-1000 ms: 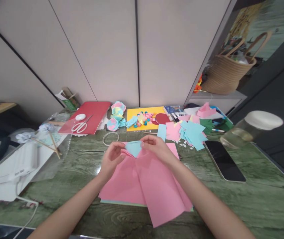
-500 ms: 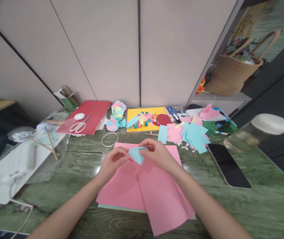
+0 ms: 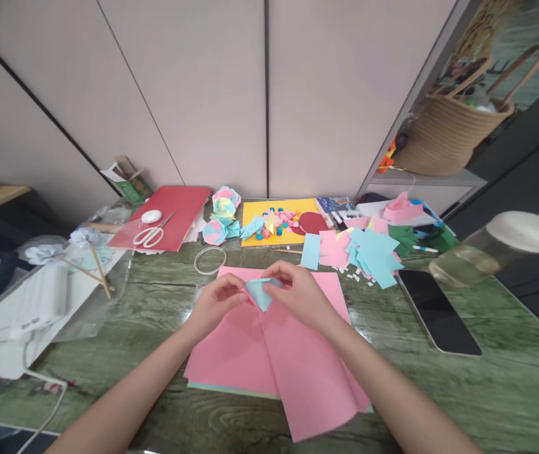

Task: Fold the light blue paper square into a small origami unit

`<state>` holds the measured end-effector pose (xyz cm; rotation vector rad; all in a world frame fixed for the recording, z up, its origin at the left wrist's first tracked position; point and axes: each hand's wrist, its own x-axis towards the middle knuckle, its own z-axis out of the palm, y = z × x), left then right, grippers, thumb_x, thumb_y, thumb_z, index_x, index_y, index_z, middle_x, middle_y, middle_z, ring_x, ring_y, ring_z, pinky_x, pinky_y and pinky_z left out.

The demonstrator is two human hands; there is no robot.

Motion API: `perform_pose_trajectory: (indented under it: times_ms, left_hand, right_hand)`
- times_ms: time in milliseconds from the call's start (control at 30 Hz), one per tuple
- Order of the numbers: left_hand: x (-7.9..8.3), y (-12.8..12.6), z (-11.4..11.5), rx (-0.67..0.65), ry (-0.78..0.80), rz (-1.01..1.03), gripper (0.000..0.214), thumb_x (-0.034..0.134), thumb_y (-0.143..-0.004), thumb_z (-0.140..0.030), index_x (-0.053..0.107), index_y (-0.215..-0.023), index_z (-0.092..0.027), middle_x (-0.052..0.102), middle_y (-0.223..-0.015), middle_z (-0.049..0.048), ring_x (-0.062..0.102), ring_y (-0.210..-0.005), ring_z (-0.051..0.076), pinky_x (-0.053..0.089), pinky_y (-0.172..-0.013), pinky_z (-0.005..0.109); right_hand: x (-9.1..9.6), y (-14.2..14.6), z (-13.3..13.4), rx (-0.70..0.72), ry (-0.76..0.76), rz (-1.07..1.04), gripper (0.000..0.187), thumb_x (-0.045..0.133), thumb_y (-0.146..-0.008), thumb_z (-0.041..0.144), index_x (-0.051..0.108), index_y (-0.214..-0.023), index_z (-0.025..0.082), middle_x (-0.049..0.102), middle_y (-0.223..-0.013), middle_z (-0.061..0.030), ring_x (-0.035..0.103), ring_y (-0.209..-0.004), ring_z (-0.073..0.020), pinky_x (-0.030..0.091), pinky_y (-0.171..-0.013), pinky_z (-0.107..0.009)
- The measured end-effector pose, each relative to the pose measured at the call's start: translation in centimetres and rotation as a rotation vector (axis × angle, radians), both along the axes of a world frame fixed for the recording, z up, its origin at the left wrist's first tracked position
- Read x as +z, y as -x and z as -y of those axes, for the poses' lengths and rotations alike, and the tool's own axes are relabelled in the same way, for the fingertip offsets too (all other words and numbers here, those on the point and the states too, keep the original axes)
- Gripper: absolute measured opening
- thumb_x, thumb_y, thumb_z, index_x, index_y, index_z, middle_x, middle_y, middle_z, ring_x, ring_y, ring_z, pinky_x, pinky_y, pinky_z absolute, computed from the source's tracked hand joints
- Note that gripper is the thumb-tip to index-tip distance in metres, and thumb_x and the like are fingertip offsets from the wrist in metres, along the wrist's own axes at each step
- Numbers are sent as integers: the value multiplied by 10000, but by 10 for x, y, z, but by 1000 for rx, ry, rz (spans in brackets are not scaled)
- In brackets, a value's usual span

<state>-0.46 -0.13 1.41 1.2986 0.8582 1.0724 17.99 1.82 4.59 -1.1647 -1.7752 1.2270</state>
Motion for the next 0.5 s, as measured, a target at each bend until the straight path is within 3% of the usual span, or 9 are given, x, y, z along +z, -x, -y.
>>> perform_pose_trajectory:
  times_ms: [300, 500]
  left_hand:
    - [-2, 0, -2, -33, -9, -22, 129, 654, -657, -213, 584, -730, -134, 599, -748, 37, 580, -720, 149, 466, -713, 300]
    - [0, 1, -2, -42, -6, -28, 94, 634, -676, -204, 595, -727, -136, 605, -730, 31, 585, -714, 150, 459, -710, 294]
  right_hand:
    - [6, -3, 0, 51, 5, 61, 124, 516, -712, 215, 548, -831, 206, 541, -743, 7, 487, -673, -131, 376, -603, -250]
    - [14, -7, 3, 183, 37, 119, 352, 562, -656, 174, 498, -995, 244, 544, -942, -6, 502, -765, -139, 404, -646, -254]
